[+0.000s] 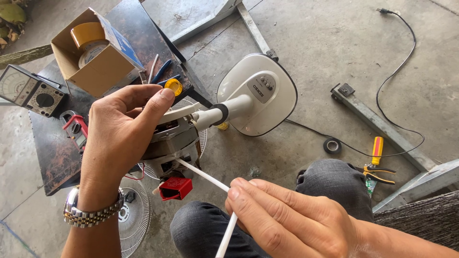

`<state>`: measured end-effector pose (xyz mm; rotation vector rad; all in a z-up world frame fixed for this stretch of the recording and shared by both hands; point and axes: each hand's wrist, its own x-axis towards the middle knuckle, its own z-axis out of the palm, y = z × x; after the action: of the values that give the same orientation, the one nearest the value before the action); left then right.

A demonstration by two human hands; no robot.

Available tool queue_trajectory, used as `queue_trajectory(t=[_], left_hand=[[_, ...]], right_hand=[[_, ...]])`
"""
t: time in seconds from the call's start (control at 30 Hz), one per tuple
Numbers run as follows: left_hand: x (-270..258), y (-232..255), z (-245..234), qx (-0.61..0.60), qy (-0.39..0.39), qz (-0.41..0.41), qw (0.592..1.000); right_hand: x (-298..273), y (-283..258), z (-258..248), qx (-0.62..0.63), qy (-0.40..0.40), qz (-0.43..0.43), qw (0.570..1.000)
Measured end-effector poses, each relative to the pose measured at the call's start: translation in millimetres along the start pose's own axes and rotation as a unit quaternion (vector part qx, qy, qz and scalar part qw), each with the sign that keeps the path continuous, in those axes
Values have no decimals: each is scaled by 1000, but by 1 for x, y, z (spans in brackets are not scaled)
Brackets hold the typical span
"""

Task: The person uses a white plastic stick to apply lubricant to the internal shaft of a disassembled fan motor. They rotate the motor housing to access different areas and then use a screwdriver to tighten a screw on the motor casing.

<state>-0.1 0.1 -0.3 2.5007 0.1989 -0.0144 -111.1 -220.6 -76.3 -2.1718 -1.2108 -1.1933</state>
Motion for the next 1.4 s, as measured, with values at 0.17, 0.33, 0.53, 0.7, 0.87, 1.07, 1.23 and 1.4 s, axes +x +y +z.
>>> queue_trajectory(t=[0.17,0.33,0.53,0.7,0.87,1.07,1.23,1.4], left_hand=[[1,-2,0,2,2,19,1000],[0,-1,0,1,3,18,1000],[-1,0,0,-12,3,15,1000],[0,3,-2,0,4,5,1000],[0,4,-2,-1,9,6,1000],[2,6,-1,14,13,5,1000],[3,6,0,22,19,8,1000],[3,6,0,18,23,17,999]], right_hand=[[0,-2,-2,14,-1,19,1000],[1,-2,-3,2,-2,16,1000],[3,-8,0,32,13,63,997],[4,-9,-1,52,4,93,994],[4,-12,0,81,4,121,989],[3,-11,2,76,11,129,989],[3,-9,0,65,8,125,990],[3,-9,-1,83,10,134,987]])
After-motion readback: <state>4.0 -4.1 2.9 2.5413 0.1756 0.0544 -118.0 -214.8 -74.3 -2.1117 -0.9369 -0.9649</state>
